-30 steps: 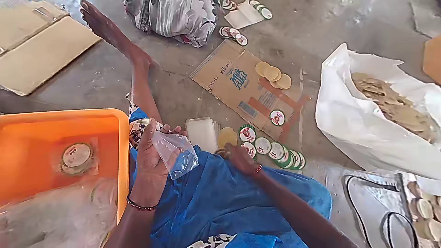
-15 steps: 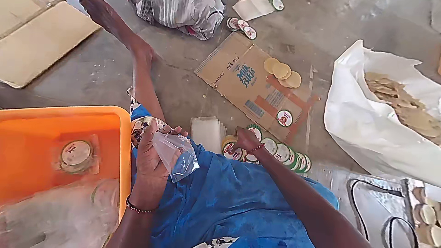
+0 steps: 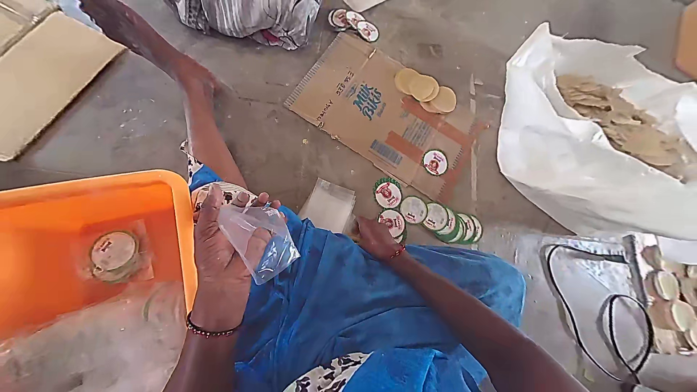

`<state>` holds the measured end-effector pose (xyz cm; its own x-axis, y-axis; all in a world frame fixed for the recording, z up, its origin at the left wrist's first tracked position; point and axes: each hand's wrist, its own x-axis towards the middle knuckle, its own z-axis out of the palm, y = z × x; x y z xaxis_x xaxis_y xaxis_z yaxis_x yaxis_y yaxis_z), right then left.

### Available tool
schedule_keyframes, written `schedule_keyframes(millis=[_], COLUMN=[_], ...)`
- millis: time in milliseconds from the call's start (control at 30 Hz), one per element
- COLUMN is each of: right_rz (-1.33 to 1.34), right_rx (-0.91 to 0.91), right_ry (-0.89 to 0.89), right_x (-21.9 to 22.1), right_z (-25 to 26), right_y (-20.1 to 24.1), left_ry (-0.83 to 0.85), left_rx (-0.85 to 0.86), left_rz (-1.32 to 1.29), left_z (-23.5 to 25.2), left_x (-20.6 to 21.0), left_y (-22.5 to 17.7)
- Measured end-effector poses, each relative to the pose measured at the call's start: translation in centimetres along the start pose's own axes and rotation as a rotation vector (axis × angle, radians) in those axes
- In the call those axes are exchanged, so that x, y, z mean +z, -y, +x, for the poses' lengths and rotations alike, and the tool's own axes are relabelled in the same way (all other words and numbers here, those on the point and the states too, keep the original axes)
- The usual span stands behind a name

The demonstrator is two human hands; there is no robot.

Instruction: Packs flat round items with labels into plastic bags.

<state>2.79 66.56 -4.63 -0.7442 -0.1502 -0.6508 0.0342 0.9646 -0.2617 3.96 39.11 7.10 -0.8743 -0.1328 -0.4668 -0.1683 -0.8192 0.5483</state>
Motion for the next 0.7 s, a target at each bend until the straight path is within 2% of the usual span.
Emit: schedule_keyframes(millis=[133,200,367,600,633,700], right_rz=[0.079,0.121,0.174,0.127,0.113,0.115], right_rx=[-0.046,-0.095,-0.221,-0.694,-0.712,-0.628], right_ry=[0.11,0.089,-0.202,-0.439,-0.472,-0.51], right_x=[0.1,-0.8,-3.0,-5.3,-5.6,-7.4], right_z=[-0.9,-1.6,0.5,4.5,4.6,2.7], right_y=[-0.5,-0.5,0.5,4.0,4.1,4.4], left_ry=[0.021,0.017,-0.059,-0.09,-0.076,-0.05], left_rx=[0.009,-0.008,-0.058,-0.05,-0.04,-0.022], left_rz=[-0.015,-0.042,-0.066,-0.094,-0.095,-0.116], left_z=[-0.5,-0.6,-0.6,-2.0,-2.2,-2.1], left_x=[0.3,0.4,0.2,-0.4,-0.9,-1.7], left_y=[-0.3,-0.4,0.4,-0.2,-0.5,-1.2])
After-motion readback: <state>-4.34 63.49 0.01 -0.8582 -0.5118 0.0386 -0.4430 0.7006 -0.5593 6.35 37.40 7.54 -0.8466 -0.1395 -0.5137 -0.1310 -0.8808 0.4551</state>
